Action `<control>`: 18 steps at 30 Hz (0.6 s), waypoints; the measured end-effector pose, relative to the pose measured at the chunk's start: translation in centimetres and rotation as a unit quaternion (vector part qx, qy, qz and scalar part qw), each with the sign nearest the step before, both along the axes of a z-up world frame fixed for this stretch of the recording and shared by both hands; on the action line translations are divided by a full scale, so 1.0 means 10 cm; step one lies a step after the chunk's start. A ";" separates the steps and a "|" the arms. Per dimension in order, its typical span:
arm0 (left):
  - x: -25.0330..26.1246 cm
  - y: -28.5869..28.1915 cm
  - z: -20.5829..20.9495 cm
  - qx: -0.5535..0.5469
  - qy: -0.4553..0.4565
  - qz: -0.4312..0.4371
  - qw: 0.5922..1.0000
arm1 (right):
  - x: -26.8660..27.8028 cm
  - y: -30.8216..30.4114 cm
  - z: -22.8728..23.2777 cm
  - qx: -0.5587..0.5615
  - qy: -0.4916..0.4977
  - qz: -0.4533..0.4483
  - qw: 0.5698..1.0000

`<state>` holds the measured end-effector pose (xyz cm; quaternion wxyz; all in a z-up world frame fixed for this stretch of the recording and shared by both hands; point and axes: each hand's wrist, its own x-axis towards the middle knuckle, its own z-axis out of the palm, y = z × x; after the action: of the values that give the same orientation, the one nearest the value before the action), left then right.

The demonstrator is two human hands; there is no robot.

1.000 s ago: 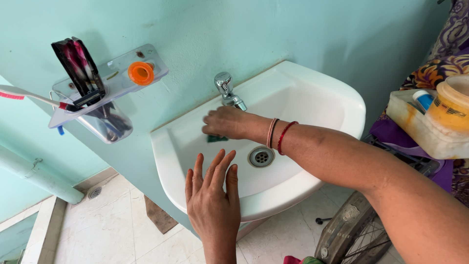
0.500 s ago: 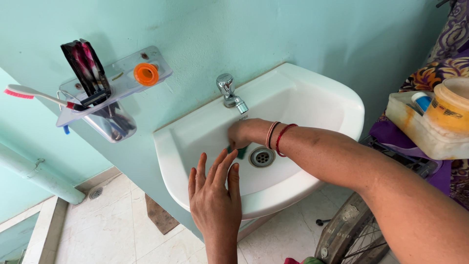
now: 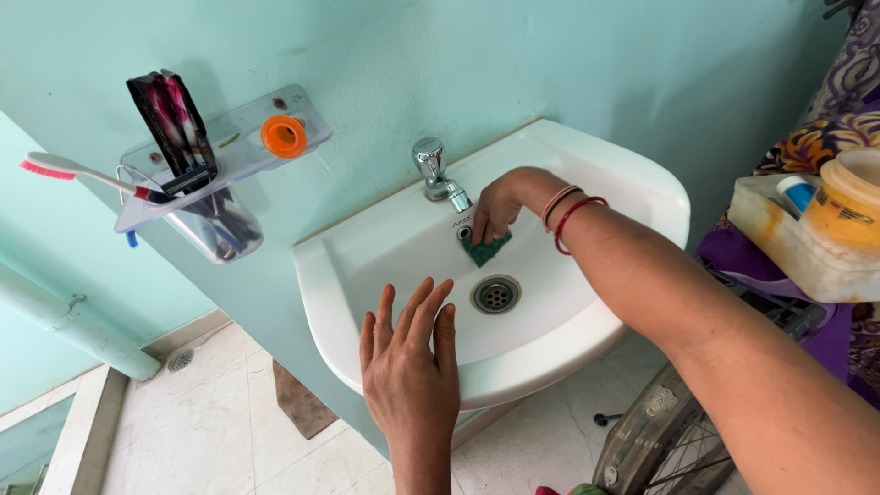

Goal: The person cleans the surface and basin of a white bathroom sink using a green sponge.

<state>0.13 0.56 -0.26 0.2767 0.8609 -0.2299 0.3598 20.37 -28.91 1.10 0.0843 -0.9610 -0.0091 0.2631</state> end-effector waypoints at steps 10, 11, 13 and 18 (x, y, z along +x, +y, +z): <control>0.00 -0.01 0.00 0.002 0.001 0.006 1.000 | -0.20 -0.06 0.44 0.109 -0.148 -0.117 0.976; 0.00 -0.01 0.01 0.002 0.001 0.006 1.000 | -0.21 -0.07 0.45 0.171 -0.175 -0.113 0.963; 0.00 -0.01 0.01 0.002 0.001 0.007 1.000 | -0.23 -0.08 0.46 0.291 -0.225 -0.103 0.924; 0.00 -0.02 0.01 0.001 -0.003 0.008 1.000 | -0.13 0.02 0.33 0.431 -0.193 -0.165 0.866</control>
<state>0.10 0.34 -0.18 0.2723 0.8619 -0.2246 0.3642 19.09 -28.68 4.43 0.5283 -0.8484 0.0209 0.0251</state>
